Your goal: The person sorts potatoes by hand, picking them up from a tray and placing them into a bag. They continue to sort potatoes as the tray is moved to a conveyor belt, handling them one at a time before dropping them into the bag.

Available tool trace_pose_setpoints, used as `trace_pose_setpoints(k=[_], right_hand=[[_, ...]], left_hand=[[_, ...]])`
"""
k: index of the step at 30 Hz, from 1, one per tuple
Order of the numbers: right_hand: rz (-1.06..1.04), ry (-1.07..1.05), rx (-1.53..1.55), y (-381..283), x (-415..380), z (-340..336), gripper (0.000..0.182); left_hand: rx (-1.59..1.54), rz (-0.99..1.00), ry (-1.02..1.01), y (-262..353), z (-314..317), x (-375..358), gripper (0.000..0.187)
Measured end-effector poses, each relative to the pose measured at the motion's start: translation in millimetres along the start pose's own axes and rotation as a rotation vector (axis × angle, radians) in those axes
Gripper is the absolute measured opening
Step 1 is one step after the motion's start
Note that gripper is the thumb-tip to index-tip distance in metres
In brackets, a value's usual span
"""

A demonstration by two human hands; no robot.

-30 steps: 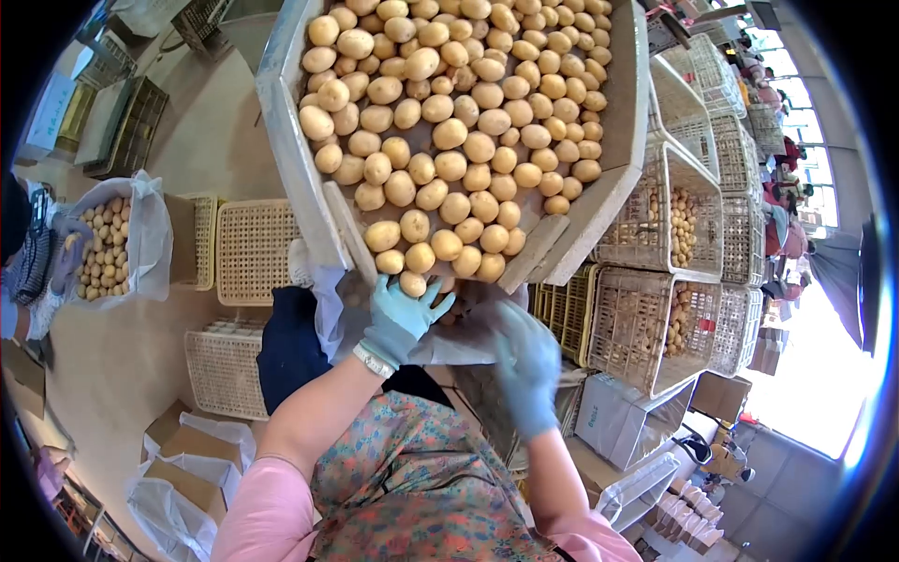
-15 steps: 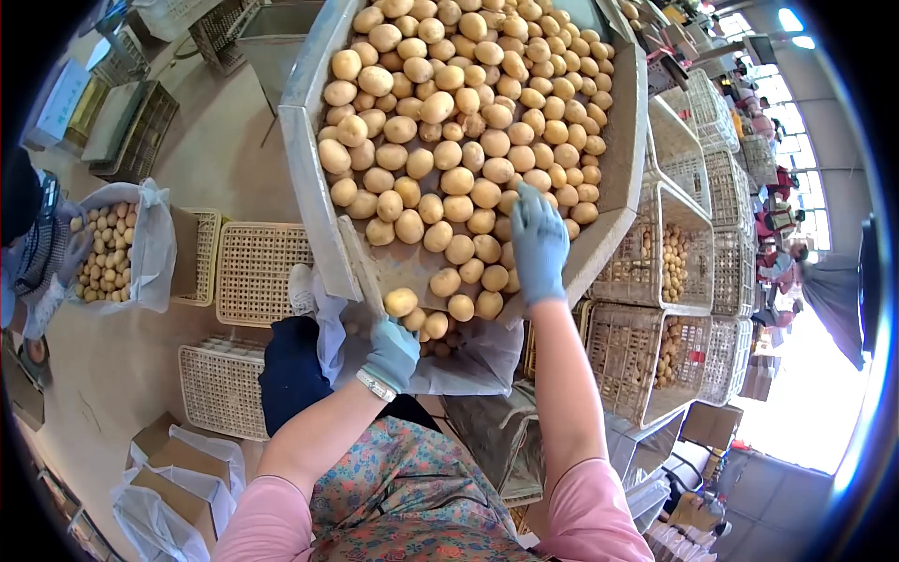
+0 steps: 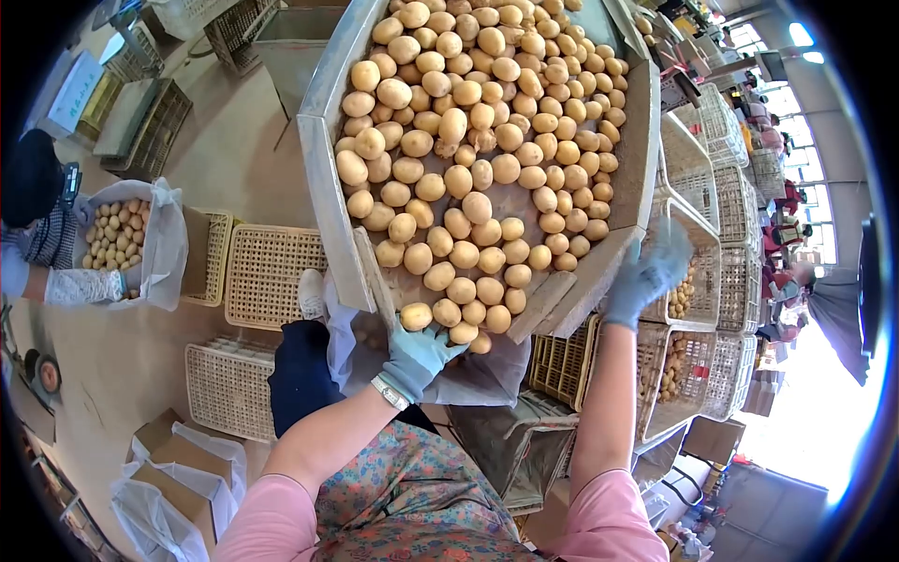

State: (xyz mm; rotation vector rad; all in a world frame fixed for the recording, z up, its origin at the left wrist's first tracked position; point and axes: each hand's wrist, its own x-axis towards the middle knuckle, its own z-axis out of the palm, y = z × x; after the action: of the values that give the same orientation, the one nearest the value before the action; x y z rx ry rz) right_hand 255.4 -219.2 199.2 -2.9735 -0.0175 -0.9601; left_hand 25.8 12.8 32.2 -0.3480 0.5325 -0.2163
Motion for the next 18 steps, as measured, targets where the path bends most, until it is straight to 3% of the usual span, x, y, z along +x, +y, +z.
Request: trace_pose_setpoints(k=[2,4,6,9,11,12,15,16,18], right_hand=[[0.018,0.238,-0.17,0,13,12,0.025],[-0.241,-0.175,0.436,-55,29,13,0.032],[-0.712,-0.222,0.224,-129,20,25,0.036],[-0.7,-0.137,0.317,-189,19,92,0.031],[-0.56,-0.369,0.018,-216,31,99,0.024],[-0.518,-0.425,0.006,-223,35,93,0.018],[-0.417,-0.565,0.03,-218,50,86,0.024],[-0.403,-0.619,0.167,-207,52,84,0.028],[-0.402,-0.665,0.3,-197,49,79,0.033]], left_hand=[[0.046,0.047,0.046,-2,2,4,0.079],[-0.015,0.039,0.092,-3,17,1,0.077],[0.006,0.054,0.132,-4,20,0,0.075],[-0.048,0.016,0.04,-1,5,4,0.074],[-0.047,0.017,0.054,0,6,4,0.073],[-0.042,0.009,0.07,-1,3,3,0.072],[0.011,0.018,-0.003,0,-8,4,0.071],[0.007,0.014,-0.009,1,-26,11,0.071],[-0.648,-0.197,-0.314,2,-67,31,0.07]])
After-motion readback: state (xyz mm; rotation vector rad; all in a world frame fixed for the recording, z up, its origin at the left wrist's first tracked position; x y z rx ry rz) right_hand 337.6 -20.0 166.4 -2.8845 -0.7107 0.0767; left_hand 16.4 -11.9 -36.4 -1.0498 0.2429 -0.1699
